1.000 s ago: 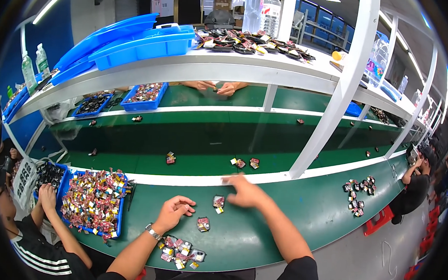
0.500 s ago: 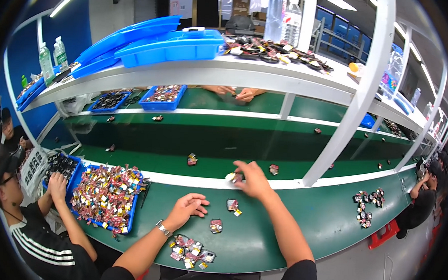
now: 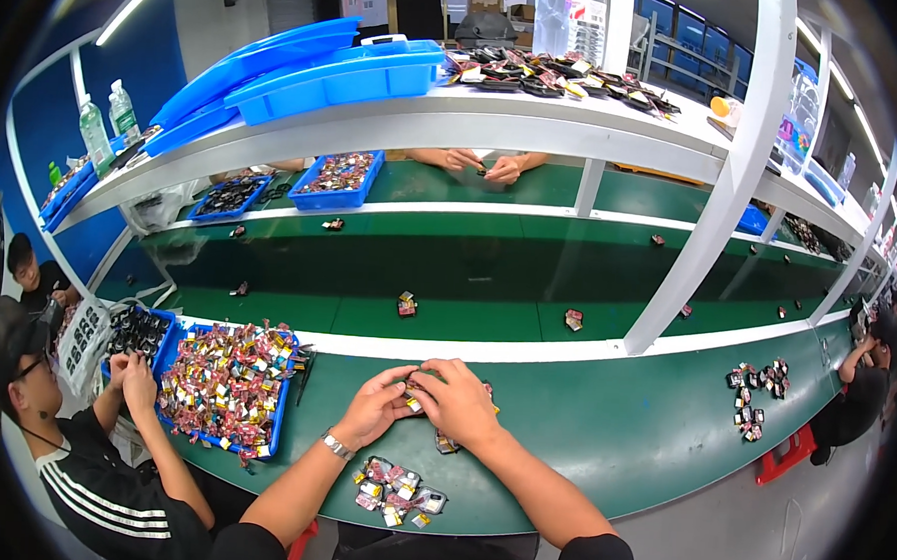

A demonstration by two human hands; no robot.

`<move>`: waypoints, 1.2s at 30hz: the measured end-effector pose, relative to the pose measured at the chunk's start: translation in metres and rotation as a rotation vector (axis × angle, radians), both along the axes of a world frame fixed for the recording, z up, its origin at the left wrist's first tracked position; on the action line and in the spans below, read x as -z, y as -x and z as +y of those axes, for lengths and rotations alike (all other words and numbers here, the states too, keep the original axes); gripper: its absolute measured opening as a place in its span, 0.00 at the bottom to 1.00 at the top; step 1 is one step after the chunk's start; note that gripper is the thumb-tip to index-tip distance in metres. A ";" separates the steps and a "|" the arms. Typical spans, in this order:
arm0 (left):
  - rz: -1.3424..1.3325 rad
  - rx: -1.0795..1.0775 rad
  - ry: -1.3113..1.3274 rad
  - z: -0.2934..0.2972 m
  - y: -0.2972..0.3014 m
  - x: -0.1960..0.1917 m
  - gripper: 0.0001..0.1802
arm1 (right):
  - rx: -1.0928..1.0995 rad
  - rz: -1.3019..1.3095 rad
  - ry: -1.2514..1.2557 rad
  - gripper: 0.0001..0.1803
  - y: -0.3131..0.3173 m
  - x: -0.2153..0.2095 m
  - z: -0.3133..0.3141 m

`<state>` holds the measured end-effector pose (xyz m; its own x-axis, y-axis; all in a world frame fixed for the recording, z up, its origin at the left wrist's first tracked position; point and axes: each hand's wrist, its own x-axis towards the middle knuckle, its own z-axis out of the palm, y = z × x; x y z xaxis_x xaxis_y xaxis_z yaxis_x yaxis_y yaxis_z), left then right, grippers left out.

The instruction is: The worker is assembling and sorting small components on a factory production line.

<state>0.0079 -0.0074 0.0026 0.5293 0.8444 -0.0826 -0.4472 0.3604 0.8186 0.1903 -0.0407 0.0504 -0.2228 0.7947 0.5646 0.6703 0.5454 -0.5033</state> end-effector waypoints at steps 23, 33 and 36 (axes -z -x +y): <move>0.137 0.043 -0.075 0.003 0.001 -0.002 0.16 | -0.176 -0.045 0.015 0.06 -0.013 0.017 0.009; 0.053 0.103 -0.126 0.004 0.004 0.001 0.18 | -0.101 0.068 0.052 0.05 -0.008 0.023 0.009; 0.070 0.114 -0.127 0.005 0.004 0.001 0.18 | -0.128 0.072 0.094 0.05 -0.009 0.021 0.007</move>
